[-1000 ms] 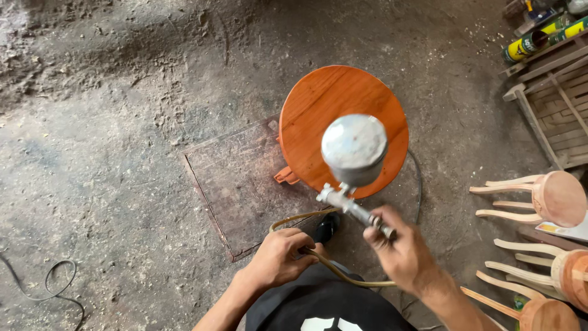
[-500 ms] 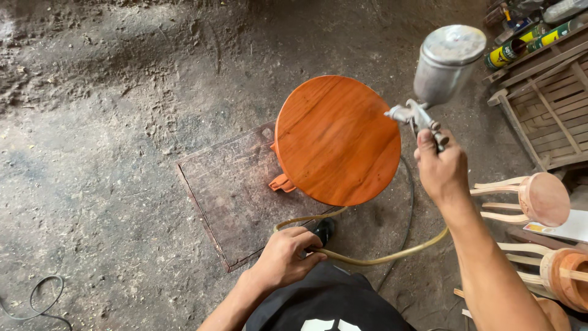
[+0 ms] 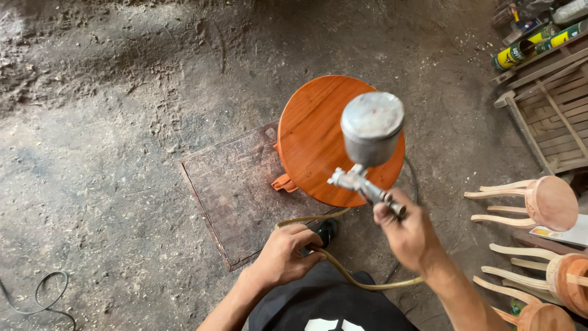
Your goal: The person sprays a clear coating onto a small wooden stool using a pneumatic spray gun, applying it to the top surface, the legs, and the underside. They then adjust a nearby compressor machine and return to finish spraying the stool.
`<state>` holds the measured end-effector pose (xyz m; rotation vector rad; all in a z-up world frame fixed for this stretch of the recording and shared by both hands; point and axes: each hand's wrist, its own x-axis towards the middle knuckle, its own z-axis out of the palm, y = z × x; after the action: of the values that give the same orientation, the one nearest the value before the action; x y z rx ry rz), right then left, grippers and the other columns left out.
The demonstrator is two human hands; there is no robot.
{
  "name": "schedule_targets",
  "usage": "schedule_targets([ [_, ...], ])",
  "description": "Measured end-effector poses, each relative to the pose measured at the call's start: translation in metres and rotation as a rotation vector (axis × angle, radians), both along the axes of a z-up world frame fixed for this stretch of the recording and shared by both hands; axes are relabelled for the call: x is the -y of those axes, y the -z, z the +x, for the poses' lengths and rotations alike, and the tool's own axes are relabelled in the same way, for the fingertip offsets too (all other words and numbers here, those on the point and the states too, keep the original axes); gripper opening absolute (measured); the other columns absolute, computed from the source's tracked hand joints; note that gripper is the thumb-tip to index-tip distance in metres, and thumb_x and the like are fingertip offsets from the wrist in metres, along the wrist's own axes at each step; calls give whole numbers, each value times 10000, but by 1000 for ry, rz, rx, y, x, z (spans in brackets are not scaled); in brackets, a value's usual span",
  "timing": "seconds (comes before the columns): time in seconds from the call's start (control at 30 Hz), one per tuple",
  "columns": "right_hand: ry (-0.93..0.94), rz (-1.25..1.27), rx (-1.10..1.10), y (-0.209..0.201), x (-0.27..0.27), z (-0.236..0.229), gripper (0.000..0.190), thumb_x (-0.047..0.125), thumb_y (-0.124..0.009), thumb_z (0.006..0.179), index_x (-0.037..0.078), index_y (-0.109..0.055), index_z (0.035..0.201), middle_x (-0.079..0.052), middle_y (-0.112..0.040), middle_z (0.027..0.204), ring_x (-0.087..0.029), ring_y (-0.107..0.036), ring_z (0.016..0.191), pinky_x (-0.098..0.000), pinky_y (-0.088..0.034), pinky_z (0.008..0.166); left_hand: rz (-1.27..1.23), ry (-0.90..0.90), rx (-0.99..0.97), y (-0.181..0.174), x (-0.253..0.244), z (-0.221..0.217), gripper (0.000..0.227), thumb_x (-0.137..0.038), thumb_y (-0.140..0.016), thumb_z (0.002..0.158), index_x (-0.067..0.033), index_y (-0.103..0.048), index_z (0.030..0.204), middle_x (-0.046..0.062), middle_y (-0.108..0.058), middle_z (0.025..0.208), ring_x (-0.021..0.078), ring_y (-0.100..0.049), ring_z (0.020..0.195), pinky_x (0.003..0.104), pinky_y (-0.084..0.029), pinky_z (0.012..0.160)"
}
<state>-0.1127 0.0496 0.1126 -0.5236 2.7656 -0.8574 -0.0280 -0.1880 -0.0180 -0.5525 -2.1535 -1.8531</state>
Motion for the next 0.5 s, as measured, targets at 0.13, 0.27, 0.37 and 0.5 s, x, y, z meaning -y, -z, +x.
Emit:
schedule_targets([
  [0.13, -146, 0, -9, 5, 4, 21, 469, 574, -390, 1003, 150, -562, 901, 46, -446, 543, -80, -404, 426, -280, -348, 369, -20, 20, 9, 0, 0, -2, 221, -135, -853, 756, -47, -715, 904, 107, -700, 827, 285, -712, 751, 385, -566, 655],
  [0.27, -138, 5, 21, 6, 13, 4, 468, 558, -394, 994, 138, -576, 895, 43, -446, 562, -101, -395, 434, -292, -354, 363, -19, 36, 10, -2, 2, -1, 219, -130, -849, 758, -43, -710, 903, 103, -709, 837, 271, -723, 756, 368, -581, 665],
  [0.37, 13, -6, -16, -2, 17, -27, 501, 556, -406, 1013, 103, -564, 868, 36, -481, 583, -104, -433, 456, -290, -384, 387, -5, 30, 12, -3, 5, -1, 208, -122, -850, 756, -42, -717, 895, 109, -708, 825, 278, -721, 740, 370, -575, 648],
  [0.5, 132, -105, -118, -22, 24, -61, 487, 544, -407, 1052, 101, -592, 970, 32, -538, 655, -88, -483, 526, -279, -416, 437, 13, 8, 16, -2, 10, 2, 201, -129, -846, 770, -45, -715, 896, 106, -705, 821, 278, -721, 729, 370, -576, 640],
])
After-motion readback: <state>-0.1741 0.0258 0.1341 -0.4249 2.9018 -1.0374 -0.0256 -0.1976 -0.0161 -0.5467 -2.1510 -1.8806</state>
